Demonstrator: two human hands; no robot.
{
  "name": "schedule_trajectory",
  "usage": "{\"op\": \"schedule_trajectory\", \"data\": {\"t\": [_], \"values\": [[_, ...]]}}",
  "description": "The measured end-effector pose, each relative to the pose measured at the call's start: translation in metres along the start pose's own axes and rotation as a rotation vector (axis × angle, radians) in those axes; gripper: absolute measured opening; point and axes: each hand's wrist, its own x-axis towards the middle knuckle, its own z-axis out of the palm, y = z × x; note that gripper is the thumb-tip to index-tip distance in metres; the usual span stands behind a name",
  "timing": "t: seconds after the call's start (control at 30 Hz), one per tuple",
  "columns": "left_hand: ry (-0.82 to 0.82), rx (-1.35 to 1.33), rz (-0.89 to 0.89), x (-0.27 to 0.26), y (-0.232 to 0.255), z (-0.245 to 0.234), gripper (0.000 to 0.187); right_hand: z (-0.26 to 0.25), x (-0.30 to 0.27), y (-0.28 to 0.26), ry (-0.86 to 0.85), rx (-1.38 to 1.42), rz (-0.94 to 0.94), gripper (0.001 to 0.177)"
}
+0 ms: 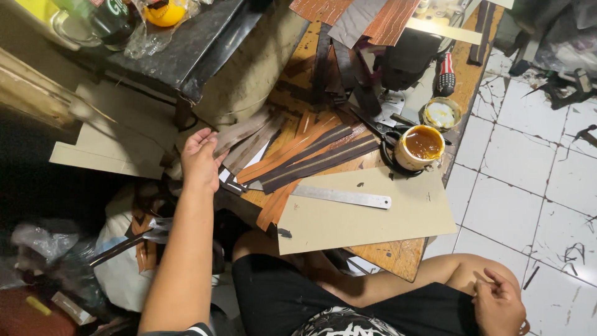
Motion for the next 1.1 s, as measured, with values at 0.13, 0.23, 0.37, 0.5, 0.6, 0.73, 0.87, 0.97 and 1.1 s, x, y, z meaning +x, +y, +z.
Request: {"op": "schedule_trajectory", "data": {"t": [0.13,0.23,0.37,0.5,0.6,0.73,0.87,0.97,1.1], "values": [[0.081,0.248,-0.018,-0.007,0.002,-0.003,0.033,0.0,-0.002,-0.011,-0.014,0.022,-0.007,0.032],[0.037,0.375,0.087,-0.007,-0.004,-0.009,0.031,0.002,0.001,0.0,-0.005,0.085,-0.002,0.033],[0.039,0.497,0.09,-0.008,-0.003,-0.01,0.029,0.003,0.002,0.009,0.006,0.052,-0.015,0.032],[0.027,0.443,0.122,0.0,-0.013,-0.014,0.025,0.002,-0.003,-0.004,0.004,0.071,-0.016,0.031],[0.055,0.502,0.134,-0.002,-0.013,-0.011,0.024,0.003,0.0,0.0,-0.005,0.057,0.013,0.031],[0.105,0.594,0.132,-0.018,0.005,0.004,0.022,0.0,-0.002,-0.01,0.006,-0.003,-0.012,0.03],[0.17,0.728,0.133,-0.028,0.014,0.012,0.02,0.0,-0.001,-0.006,-0.001,-0.032,-0.024,0.031],[0.167,0.783,0.139,-0.027,0.011,0.007,0.022,0.0,-0.002,-0.006,-0.003,-0.013,-0.013,0.032],[0.141,0.783,0.134,-0.031,0.011,0.006,0.024,0.0,-0.002,-0.007,0.006,-0.063,-0.029,0.031]]}}
